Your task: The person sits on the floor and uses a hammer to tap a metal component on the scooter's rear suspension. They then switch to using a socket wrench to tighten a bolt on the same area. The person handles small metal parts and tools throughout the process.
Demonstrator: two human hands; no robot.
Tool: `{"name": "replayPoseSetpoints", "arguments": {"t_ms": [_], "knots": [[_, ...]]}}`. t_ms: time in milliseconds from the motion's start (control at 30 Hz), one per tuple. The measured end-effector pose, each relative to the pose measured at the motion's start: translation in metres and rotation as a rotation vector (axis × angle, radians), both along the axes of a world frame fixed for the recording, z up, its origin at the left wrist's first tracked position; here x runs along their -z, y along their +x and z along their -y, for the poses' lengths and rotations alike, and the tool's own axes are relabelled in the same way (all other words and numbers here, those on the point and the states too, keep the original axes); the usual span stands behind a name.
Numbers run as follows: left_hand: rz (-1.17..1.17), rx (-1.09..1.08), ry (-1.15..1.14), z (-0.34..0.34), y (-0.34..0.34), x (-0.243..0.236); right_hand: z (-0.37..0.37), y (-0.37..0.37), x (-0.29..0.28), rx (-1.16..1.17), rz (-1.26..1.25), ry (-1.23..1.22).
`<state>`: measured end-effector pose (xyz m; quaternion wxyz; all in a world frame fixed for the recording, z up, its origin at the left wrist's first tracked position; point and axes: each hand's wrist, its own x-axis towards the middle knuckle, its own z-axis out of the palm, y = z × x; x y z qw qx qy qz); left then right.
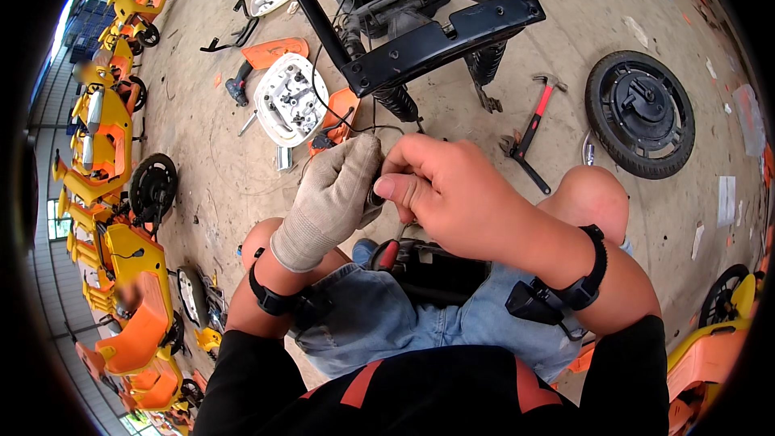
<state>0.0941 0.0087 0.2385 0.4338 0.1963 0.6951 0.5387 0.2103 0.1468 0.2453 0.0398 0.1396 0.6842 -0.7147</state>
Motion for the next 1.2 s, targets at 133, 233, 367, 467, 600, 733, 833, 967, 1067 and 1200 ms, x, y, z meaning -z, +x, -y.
{"name": "replayPoseSetpoints", "arguments": {"t_ms": [133,233,367,467,600,733,833,967,1067,1200], "knots": [[0.003,0.041,-0.038,0.002,-0.003,-0.002,-0.002,-0.002,0.0,-0.015,0.019,-0.062],[-0.012,0.055,-0.055,0.003,-0.004,-0.001,-0.003,-0.002,0.002,-0.028,0.027,-0.103],[-0.039,0.093,-0.038,0.003,-0.004,-0.001,-0.004,-0.002,0.002,-0.036,0.055,-0.177],[-0.086,0.126,-0.066,0.002,-0.004,-0.002,-0.005,-0.001,0.002,-0.04,0.081,-0.176],[-0.126,0.172,-0.075,0.001,-0.005,-0.009,-0.006,-0.001,-0.002,-0.052,0.094,-0.163],[-0.171,0.219,-0.037,0.001,-0.007,-0.006,-0.008,0.002,-0.006,-0.05,0.114,-0.154],[-0.196,0.223,-0.055,0.001,-0.008,-0.004,-0.008,0.002,-0.004,-0.057,0.098,-0.136],[-0.211,0.252,-0.033,0.001,-0.01,0.0,-0.009,0.002,-0.005,-0.07,0.082,-0.133],[-0.261,0.304,-0.015,0.003,-0.016,0.008,-0.011,0.003,-0.002,-0.086,0.103,-0.115],[-0.261,0.324,0.009,0.003,-0.015,0.008,-0.013,0.005,-0.002,-0.085,0.122,-0.119]]}}
